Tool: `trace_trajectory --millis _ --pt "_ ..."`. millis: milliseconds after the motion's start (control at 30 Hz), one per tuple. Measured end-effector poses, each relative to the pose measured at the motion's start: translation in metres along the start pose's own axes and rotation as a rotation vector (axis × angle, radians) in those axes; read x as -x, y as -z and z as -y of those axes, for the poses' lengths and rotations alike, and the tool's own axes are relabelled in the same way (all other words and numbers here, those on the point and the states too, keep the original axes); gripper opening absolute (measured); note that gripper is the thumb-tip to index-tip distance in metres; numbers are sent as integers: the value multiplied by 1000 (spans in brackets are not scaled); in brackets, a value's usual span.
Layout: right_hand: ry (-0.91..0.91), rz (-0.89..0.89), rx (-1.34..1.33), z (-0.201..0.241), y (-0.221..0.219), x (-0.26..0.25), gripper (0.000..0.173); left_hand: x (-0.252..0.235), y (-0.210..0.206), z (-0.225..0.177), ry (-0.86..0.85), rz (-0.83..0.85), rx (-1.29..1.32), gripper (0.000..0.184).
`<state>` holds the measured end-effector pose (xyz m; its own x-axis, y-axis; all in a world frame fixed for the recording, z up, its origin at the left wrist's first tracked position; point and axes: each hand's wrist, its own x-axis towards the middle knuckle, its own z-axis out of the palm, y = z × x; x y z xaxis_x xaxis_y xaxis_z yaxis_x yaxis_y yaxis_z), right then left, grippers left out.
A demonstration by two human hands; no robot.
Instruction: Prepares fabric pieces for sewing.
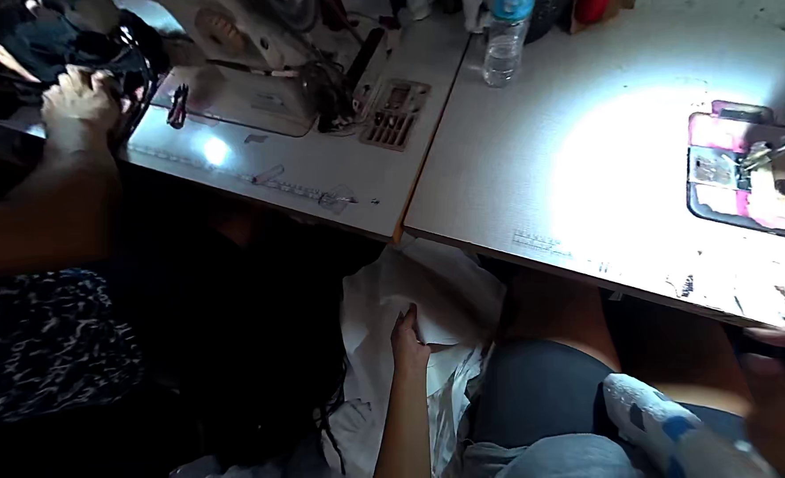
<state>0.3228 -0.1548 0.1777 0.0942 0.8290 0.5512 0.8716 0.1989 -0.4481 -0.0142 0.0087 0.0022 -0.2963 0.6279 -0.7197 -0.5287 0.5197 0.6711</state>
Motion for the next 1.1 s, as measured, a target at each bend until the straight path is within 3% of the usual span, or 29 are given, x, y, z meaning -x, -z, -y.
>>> trace_trajectory --millis 67,133,233,300,333,400,500,567,700,867,1000,1100 --pt "91 183 -111 25 -50 -30 25 5 -3 -2 0 21 -19 39" --pt "59 387 -247 45 -90 -45 23 12 -9 -1 -76 85 -82 32" --pt "-175 722 -436 65 -146 -60 24 25 -22 -2 -224 224 -189 28" --pt "-351 920 -433 74 -182 -70 44 38 -30 -9 -280 340 -238 28" --pt "-410 943 -445 75 -198 -71 45 44 -35 -13 -312 399 -257 26" --pt "-485 867 -516 71 -216 -69 27 53 -43 -25 -403 502 -323 15" --pt "-620 798 -836 65 -204 -64 22 52 -38 -50 -597 662 -463 6" --pt "-716 774 -1042 64 -185 -56 19 58 -35 -64 -633 691 -499 8" --pt "-1070 687 -1220 58 -152 -39 16 81 -38 -72 -514 513 -371 15" --pt "-1138 606 -1117 27 -120 -13 5 97 -30 -57 -554 350 -373 15" --pt "-1281 559 -1324 16 -75 4 7 148 -27 -65 -610 227 -377 6" --pt "-1137 426 -1387 2 -18 29 8 209 -40 -71 -676 358 -411 20"
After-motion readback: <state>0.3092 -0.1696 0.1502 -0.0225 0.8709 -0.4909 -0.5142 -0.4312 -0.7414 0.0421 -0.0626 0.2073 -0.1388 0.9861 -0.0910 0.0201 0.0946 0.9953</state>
